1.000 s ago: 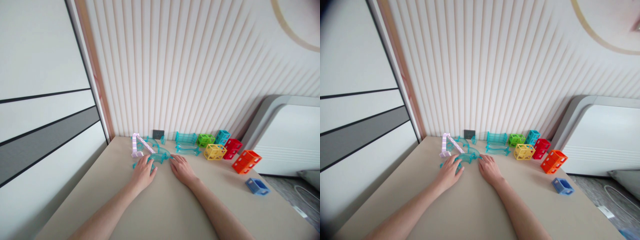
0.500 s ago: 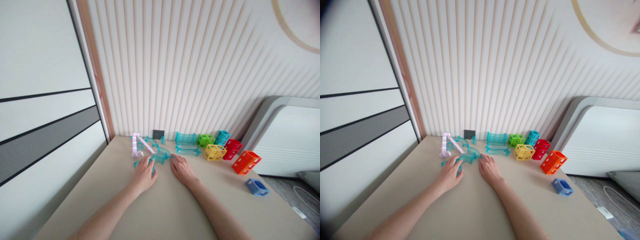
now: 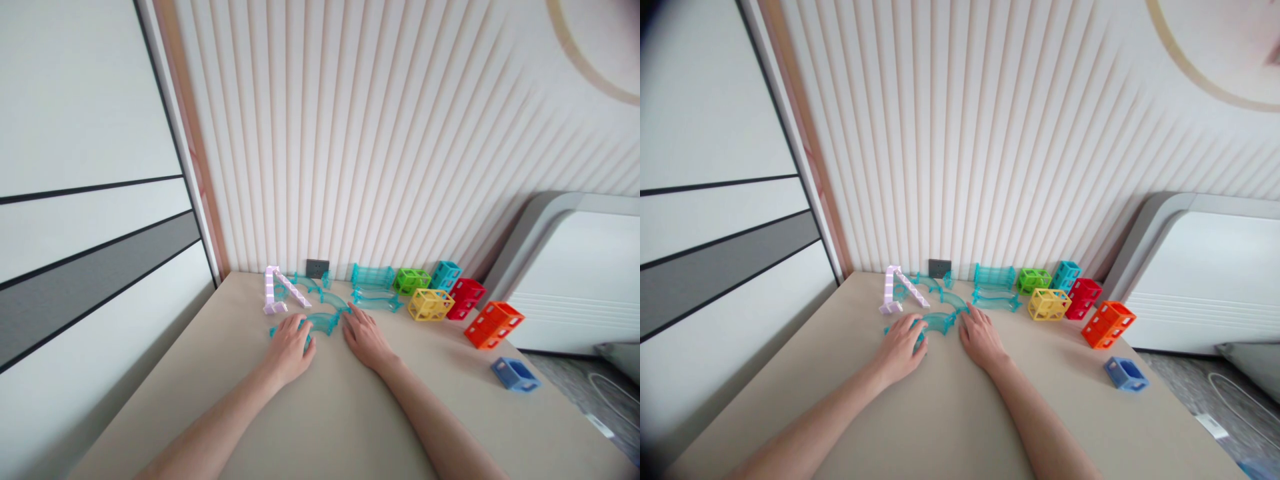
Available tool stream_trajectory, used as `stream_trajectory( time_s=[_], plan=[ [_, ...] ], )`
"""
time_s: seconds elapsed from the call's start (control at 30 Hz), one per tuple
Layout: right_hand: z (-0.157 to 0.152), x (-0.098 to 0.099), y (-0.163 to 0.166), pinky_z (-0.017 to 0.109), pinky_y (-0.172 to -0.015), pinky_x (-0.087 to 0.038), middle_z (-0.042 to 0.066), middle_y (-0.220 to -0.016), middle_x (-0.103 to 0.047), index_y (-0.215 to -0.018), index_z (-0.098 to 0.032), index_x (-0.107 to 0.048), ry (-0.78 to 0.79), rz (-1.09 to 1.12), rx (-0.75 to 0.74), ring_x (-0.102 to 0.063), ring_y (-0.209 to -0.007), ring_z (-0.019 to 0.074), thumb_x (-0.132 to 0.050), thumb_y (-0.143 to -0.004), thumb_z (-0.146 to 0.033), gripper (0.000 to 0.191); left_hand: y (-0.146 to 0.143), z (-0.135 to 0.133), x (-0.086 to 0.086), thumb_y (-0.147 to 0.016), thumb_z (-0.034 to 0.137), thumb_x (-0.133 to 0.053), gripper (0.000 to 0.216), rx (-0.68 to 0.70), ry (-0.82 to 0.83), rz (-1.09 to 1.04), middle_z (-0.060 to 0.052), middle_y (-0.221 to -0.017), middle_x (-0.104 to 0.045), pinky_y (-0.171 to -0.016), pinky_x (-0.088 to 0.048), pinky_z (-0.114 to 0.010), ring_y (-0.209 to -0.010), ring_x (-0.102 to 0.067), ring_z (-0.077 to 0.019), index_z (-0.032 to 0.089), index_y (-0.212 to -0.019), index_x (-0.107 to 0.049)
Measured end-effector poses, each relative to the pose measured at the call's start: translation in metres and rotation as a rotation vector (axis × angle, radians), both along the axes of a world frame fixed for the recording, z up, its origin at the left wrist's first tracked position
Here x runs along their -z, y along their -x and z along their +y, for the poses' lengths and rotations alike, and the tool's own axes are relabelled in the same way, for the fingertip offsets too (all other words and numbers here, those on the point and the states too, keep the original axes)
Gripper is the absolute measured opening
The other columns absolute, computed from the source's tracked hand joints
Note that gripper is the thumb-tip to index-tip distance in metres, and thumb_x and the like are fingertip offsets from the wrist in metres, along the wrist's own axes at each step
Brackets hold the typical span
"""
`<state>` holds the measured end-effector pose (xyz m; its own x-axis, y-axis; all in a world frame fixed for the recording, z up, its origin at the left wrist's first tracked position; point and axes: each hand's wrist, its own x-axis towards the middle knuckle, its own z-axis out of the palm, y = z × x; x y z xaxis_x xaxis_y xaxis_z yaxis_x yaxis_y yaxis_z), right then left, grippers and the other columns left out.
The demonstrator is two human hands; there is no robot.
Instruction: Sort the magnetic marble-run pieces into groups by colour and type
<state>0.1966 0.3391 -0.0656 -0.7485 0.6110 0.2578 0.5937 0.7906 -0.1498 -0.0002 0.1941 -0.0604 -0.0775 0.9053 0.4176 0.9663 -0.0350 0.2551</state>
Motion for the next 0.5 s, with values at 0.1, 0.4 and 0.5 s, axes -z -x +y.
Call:
stream_trajectory(
  time_s=[0.1,0.4,0.5],
  plan=[
    [0.001,0.001,0.0,0.049,-0.111,-0.042,0.019,-0.149,-0.051,-0.135,-0.015,-0.059,-0.05,0.041,-0.018,-0.051,-0.135,0.0314,-0.049,-0.096,-0.023,0.041,0.0,0.003,0.002,-0.092,0.02,-0.049,0.029,0.026,-0.022,-0.052,-0.01,-0.116,-0.062,-0.102,-0.048,-0.044,-0.113,-0.058,-0.0262,0.02,-0.12,-0.058],
    [-0.007,-0.011,-0.002,0.045,-0.105,-0.044,0.013,-0.13,-0.066,-0.133,-0.022,-0.059,-0.088,0.18,-0.239,-0.06,-0.121,0.0269,-0.049,-0.096,-0.023,0.039,0.007,0.008,0.015,-0.092,0.027,-0.051,0.05,-0.023,-0.084,-0.107,-0.014,-0.128,-0.06,-0.104,-0.048,-0.048,-0.123,-0.056,-0.0301,0.018,-0.14,-0.045],
    [-0.01,-0.012,-0.002,0.045,-0.104,-0.045,0.013,-0.132,-0.064,-0.131,-0.022,-0.059,-0.04,0.154,-0.237,-0.061,-0.121,0.0282,-0.056,-0.096,-0.036,0.038,0.008,0.009,0.019,-0.093,0.03,-0.05,0.052,-0.032,-0.061,-0.097,-0.015,-0.13,-0.061,-0.103,-0.049,-0.049,-0.123,-0.057,-0.0312,0.017,-0.143,-0.043]
  ],
)
